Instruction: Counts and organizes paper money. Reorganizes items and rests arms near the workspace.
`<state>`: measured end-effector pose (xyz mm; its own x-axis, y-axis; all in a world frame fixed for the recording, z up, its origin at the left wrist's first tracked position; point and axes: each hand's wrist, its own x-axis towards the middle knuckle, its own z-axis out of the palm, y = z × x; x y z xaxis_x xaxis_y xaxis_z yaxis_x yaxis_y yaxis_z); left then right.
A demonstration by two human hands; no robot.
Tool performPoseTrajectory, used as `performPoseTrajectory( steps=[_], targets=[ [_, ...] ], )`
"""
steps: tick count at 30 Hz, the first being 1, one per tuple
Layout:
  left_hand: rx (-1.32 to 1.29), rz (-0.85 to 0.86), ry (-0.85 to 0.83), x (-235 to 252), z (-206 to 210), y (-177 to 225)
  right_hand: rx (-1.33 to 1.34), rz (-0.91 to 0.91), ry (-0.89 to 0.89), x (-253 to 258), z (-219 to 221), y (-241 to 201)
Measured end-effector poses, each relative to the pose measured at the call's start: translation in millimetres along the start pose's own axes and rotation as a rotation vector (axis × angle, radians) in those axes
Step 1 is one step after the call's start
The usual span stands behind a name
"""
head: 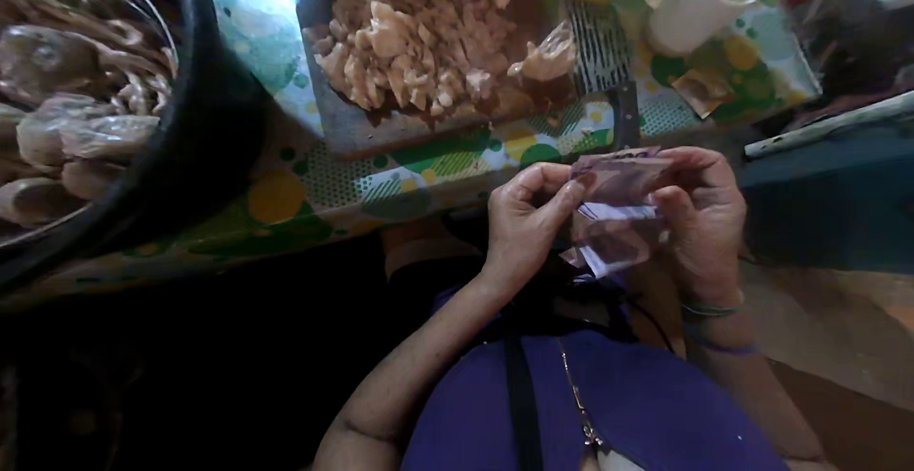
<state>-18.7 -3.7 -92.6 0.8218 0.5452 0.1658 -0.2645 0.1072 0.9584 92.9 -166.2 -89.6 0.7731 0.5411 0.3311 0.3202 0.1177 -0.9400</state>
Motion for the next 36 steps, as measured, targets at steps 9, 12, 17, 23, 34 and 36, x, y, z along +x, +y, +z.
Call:
performPoseTrajectory(
  steps=[9, 12, 17, 23, 34, 36],
  targets=[
    [-0.034, -0.033, 0.043, 1.8, -3.8, -0.9, 0.142, -0.120, -0.008, -1.1, -9.0, 10.2],
    [-0.046, -0.011, 0.042, 2.9, -3.4, -1.4, 0.300, -0.077, -0.074, -0.3, -11.4, 6.6],
    [-0.038, -0.018, -0.010, -2.0, 4.7, -1.0, -0.030, 0.112, -0.064, 3.0, -0.5, -1.6],
    [-0.034, -0.017, 0.024, 0.8, -0.9, -0.9, -0.025, 0.015, 0.058, 0.2, 5.2, 6.0],
    [0.067, 0.147, 0.012, 7.6, 2.0, 0.8, 0.035, 0.188, -0.093, -1.4, 0.3, 2.1],
    [0.092, 0.150, 0.000, 6.0, 5.1, -0.4, 0.140, 0.374, -0.106, -0.8, 8.0, -1.3]
  ],
)
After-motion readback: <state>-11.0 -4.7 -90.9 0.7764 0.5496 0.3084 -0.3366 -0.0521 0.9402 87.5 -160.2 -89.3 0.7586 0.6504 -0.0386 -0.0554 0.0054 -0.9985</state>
